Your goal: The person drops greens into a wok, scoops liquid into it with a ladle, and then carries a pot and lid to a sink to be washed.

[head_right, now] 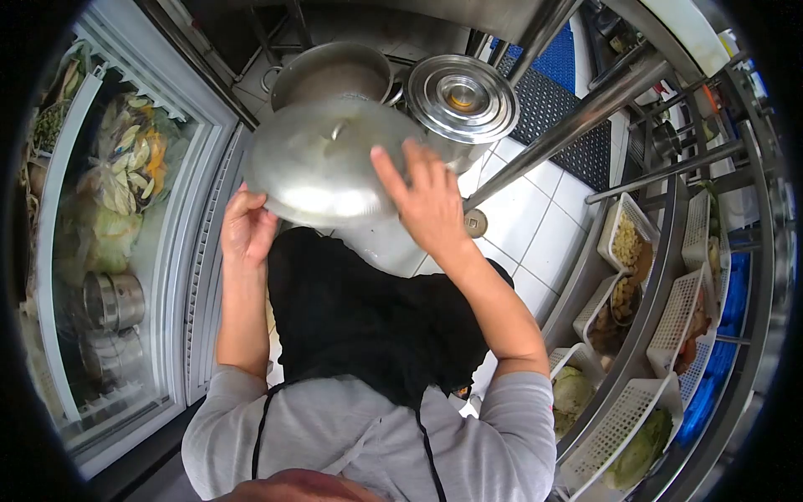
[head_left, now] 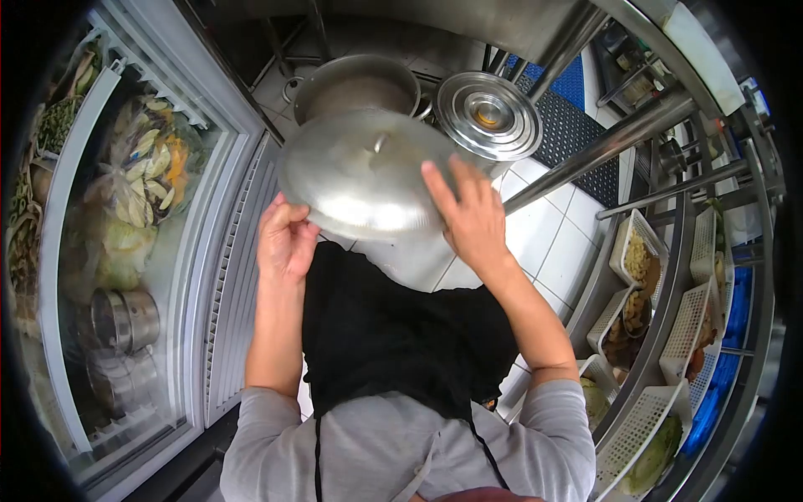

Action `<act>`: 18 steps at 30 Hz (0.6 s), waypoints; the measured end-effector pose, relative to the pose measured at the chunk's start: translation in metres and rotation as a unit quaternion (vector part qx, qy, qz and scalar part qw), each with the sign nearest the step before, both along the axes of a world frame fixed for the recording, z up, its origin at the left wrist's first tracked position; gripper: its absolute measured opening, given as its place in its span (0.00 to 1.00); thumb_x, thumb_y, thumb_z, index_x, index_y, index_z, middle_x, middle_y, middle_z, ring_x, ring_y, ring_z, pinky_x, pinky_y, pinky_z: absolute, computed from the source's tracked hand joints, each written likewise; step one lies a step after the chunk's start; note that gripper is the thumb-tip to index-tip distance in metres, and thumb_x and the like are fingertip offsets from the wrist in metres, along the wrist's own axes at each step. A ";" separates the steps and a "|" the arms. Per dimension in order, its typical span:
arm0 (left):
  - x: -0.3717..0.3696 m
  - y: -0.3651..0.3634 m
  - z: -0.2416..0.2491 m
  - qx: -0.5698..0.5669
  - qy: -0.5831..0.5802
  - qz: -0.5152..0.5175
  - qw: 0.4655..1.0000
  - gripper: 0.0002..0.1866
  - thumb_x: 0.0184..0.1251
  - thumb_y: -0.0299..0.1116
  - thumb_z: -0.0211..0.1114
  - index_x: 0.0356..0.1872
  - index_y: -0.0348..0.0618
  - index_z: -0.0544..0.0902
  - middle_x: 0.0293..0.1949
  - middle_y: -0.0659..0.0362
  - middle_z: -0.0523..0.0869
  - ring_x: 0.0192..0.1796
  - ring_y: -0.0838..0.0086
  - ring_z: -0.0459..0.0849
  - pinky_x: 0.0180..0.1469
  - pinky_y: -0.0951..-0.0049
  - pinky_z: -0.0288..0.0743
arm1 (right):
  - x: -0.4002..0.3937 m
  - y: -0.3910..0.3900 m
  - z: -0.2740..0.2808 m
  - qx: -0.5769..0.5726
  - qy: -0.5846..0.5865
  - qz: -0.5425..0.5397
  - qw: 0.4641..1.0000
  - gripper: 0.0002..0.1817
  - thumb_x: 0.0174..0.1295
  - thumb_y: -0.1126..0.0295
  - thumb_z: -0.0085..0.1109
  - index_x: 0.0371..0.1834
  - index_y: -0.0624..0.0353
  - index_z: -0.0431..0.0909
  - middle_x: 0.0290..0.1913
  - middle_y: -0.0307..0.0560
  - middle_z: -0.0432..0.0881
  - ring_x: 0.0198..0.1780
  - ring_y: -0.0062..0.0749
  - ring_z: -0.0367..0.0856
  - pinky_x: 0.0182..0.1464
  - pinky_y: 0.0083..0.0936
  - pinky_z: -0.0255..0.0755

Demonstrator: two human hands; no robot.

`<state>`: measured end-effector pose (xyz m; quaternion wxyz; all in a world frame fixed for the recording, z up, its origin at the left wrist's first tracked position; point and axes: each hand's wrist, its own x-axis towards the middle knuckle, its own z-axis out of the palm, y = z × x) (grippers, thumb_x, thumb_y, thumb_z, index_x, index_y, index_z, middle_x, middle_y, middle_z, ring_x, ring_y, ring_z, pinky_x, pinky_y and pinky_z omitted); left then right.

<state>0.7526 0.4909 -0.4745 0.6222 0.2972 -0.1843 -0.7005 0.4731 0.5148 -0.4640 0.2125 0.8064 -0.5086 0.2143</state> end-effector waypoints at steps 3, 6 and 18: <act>-0.014 -0.027 -0.031 -0.050 0.018 0.042 0.998 0.24 0.54 0.15 0.57 0.56 0.33 0.72 0.52 0.51 0.80 0.55 0.63 0.80 0.63 0.57 0.73 | 0.001 -0.002 0.001 0.018 -0.132 -0.028 0.991 0.41 0.50 0.76 0.66 0.72 0.52 0.62 0.57 0.57 0.74 0.54 0.48 0.72 0.51 0.39 0.71; -0.030 -0.057 -0.067 -0.064 0.045 0.094 0.993 0.25 0.53 0.14 0.56 0.56 0.34 0.72 0.52 0.52 0.79 0.56 0.63 0.79 0.64 0.57 0.72 | -0.002 0.024 -0.056 0.124 -0.224 -0.019 0.967 0.39 0.55 0.71 0.65 0.72 0.48 0.61 0.55 0.57 0.74 0.52 0.51 0.74 0.51 0.41 0.73; -0.029 -0.151 -0.156 -0.059 0.086 0.163 0.981 0.21 0.52 0.09 0.53 0.48 0.35 0.72 0.43 0.53 0.81 0.45 0.64 0.84 0.58 0.54 0.79 | -0.023 0.094 -0.179 0.411 -0.303 -0.090 0.855 0.30 0.58 0.71 0.61 0.66 0.51 0.65 0.38 0.59 0.83 0.40 0.59 0.82 0.45 0.47 0.76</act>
